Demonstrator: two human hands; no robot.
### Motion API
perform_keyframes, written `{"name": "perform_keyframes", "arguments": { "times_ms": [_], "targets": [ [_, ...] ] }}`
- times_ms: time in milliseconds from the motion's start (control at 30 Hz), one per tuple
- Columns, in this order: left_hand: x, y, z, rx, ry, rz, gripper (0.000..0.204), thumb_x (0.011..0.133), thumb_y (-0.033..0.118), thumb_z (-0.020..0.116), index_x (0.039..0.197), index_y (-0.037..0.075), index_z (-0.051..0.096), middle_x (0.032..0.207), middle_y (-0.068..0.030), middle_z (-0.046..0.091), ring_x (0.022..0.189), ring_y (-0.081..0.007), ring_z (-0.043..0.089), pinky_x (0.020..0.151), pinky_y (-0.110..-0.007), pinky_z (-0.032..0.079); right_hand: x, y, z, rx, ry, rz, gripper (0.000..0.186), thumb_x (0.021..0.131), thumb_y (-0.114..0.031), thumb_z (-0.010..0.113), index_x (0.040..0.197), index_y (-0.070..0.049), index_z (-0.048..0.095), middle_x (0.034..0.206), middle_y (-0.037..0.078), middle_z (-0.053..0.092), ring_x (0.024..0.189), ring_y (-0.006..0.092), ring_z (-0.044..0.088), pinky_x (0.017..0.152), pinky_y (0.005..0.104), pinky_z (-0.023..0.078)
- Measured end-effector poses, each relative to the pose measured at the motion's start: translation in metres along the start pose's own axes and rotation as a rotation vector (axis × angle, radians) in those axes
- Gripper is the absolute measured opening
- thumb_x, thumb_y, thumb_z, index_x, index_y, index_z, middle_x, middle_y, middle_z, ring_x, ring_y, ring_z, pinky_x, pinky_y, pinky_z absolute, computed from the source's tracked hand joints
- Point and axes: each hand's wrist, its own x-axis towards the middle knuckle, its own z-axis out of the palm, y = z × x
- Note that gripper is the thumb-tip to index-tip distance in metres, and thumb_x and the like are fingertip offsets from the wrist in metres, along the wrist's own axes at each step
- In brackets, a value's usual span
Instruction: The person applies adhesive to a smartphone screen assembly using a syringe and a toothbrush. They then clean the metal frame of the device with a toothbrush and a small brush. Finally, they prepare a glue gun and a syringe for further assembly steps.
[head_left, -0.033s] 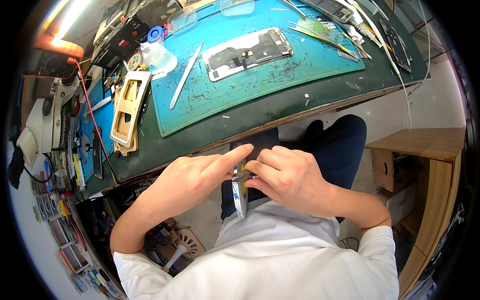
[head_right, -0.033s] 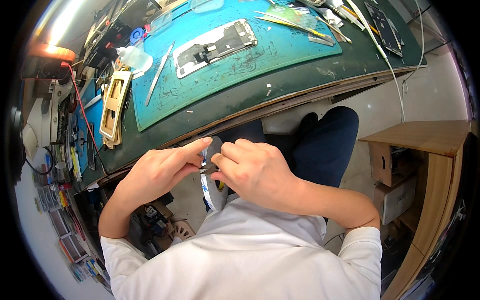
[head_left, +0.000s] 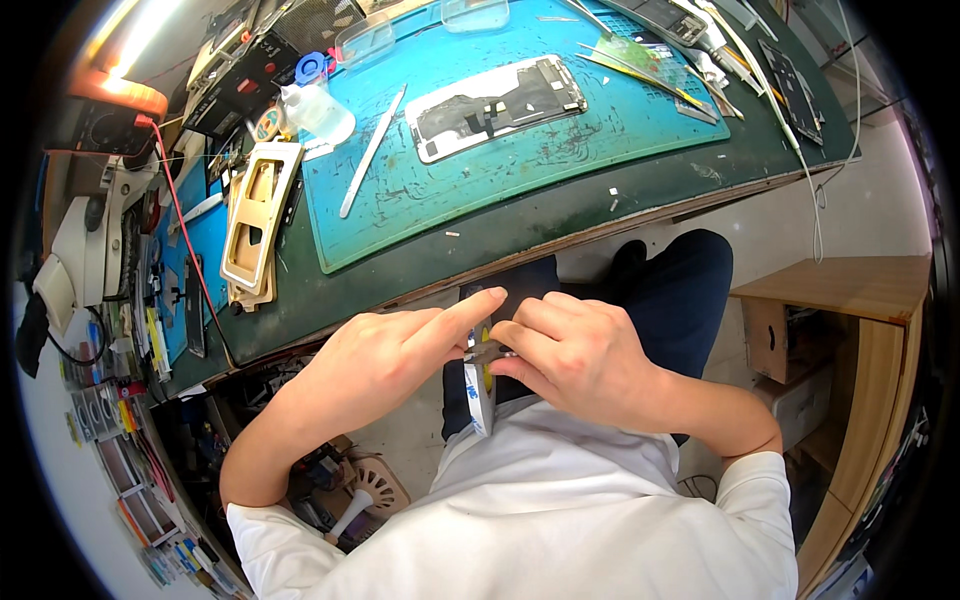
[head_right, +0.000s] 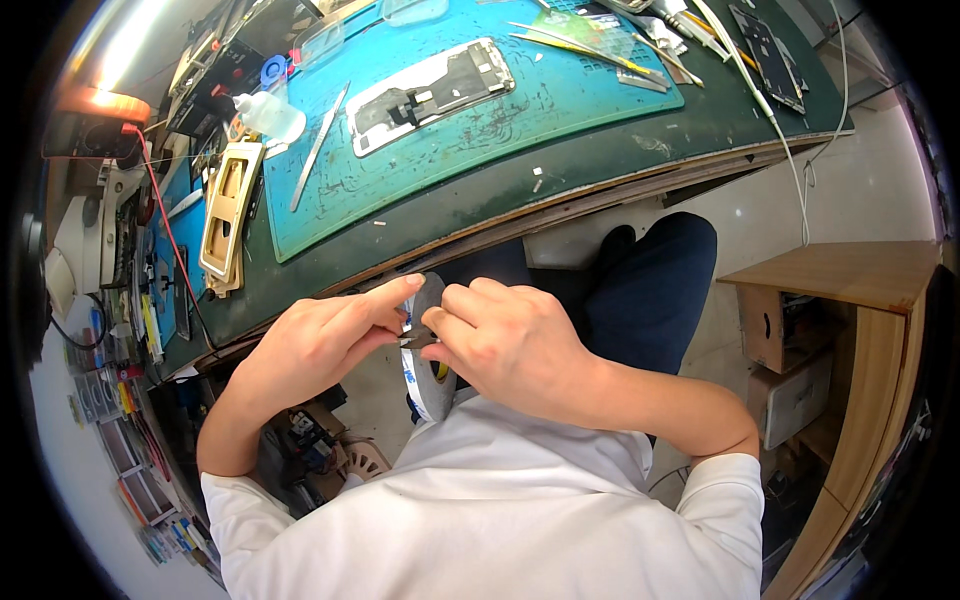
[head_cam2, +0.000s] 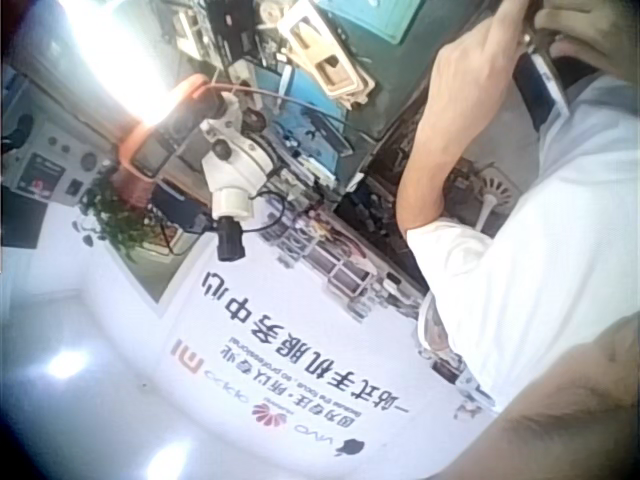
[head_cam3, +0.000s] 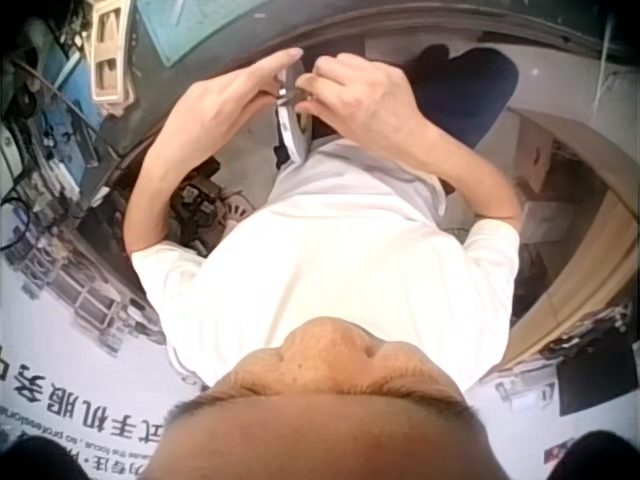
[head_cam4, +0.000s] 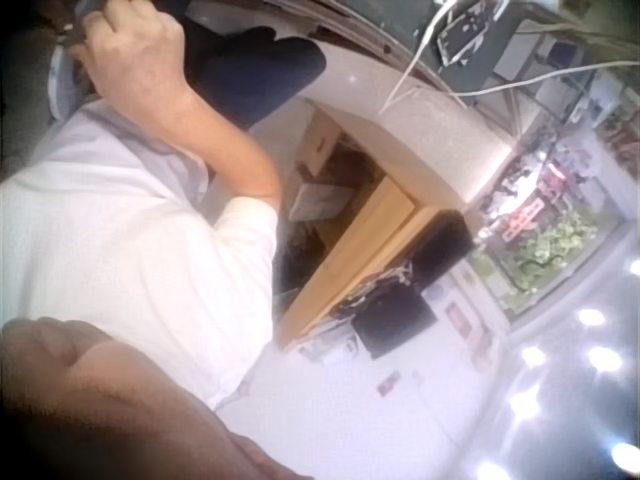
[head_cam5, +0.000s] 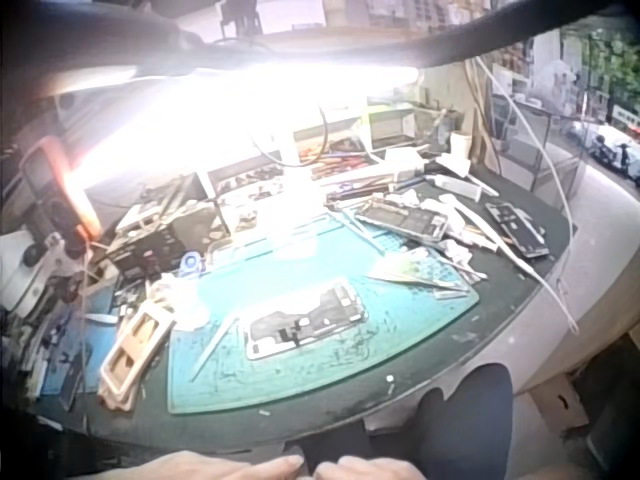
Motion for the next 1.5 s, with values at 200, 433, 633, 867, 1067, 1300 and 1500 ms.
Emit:
{"name": "perform_keyframes", "arguments": {
  "times_ms": [200, 433, 633, 867, 1067, 1300, 1500],
  "targets": [
    [0.0, -0.001, 0.0, -0.009, -0.005, -0.008, 0.065, 0.086, 0.004, 0.078, 0.147, 0.005, 0.055, 0.092, -0.0076, 0.075, 0.082, -0.0247, 0.074, 0.068, -0.036, 0.059, 0.001, -0.001, 0.002, 0.004, 0.007, 0.006, 0.026, 0.085, -0.028, 0.079, 0.098, -0.008, 0.07, 0.083, 0.0, 0.057, 0.077, 0.0169, 0.062, 0.063, 0.0321, 0.053],
    [0.0, -0.001, 0.0, -0.01, -0.018, -0.016, 0.065, 0.086, 0.004, 0.078, 0.147, 0.005, 0.055, 0.092, -0.0074, 0.075, 0.082, -0.0249, 0.074, 0.069, -0.036, 0.059, 0.001, -0.001, 0.003, 0.009, 0.019, 0.004, 0.025, 0.087, -0.03, 0.078, 0.096, -0.008, 0.071, 0.081, 0.0, 0.058, 0.075, 0.0166, 0.063, 0.062, 0.0321, 0.054],
    [0.0, -0.001, 0.001, -0.011, -0.013, -0.013, 0.065, 0.086, 0.003, 0.078, 0.147, 0.005, 0.054, 0.092, -0.0073, 0.075, 0.082, -0.0249, 0.074, 0.069, -0.036, 0.059, 0.001, 0.0, 0.005, 0.026, 0.04, 0.001, 0.025, 0.086, -0.029, 0.08, 0.096, -0.008, 0.071, 0.08, 0.001, 0.06, 0.07, 0.0185, 0.062, 0.057, 0.0328, 0.052],
    [0.001, -0.001, 0.0, -0.008, -0.01, -0.015, 0.065, 0.086, 0.002, 0.078, 0.147, 0.004, 0.055, 0.092, -0.0069, 0.075, 0.083, -0.0248, 0.074, 0.07, -0.036, 0.059, 0.001, -0.001, 0.004, 0.014, 0.024, 0.014, 0.024, 0.089, -0.031, 0.076, 0.096, -0.008, 0.07, 0.082, 0.0, 0.058, 0.075, 0.0167, 0.064, 0.061, 0.032, 0.054],
    [0.0, -0.004, 0.001, -0.036, -0.014, -0.028, 0.066, 0.086, 0.0, 0.077, 0.147, 0.004, 0.054, 0.092, -0.0067, 0.074, 0.084, -0.0253, 0.074, 0.072, -0.036, 0.06, -0.001, 0.0, 0.006, 0.001, 0.008, 0.025, 0.023, 0.089, -0.031, 0.076, 0.095, -0.009, 0.07, 0.082, 0.0, 0.058, 0.074, 0.0172, 0.064, 0.06, 0.0321, 0.053],
    [-0.004, -0.015, -0.003, -0.25, -0.008, -0.121, 0.066, 0.088, -0.012, 0.07, 0.149, 0.003, 0.051, 0.095, -0.0096, 0.073, 0.095, -0.0222, 0.076, 0.083, -0.033, 0.061, -0.01, -0.006, 0.004, 0.125, -0.015, 0.15, 0.039, 0.085, -0.043, 0.082, 0.097, -0.007, 0.072, 0.084, 0.002, 0.065, 0.073, 0.0202, 0.069, 0.059, 0.0333, 0.055],
    [-0.018, -0.019, 0.006, -0.602, 0.027, -0.272, 0.062, 0.094, -0.018, 0.061, 0.151, 0.003, 0.047, 0.104, -0.0132, 0.073, 0.112, -0.0245, 0.074, 0.097, -0.035, 0.06, -0.027, -0.014, 0.059, 0.507, -0.074, 0.335, 0.056, 0.081, -0.05, 0.085, 0.104, 0.0, 0.073, 0.091, 0.012, 0.076, 0.074, 0.0245, 0.075, 0.066, 0.0338, 0.06]
  ]
}}
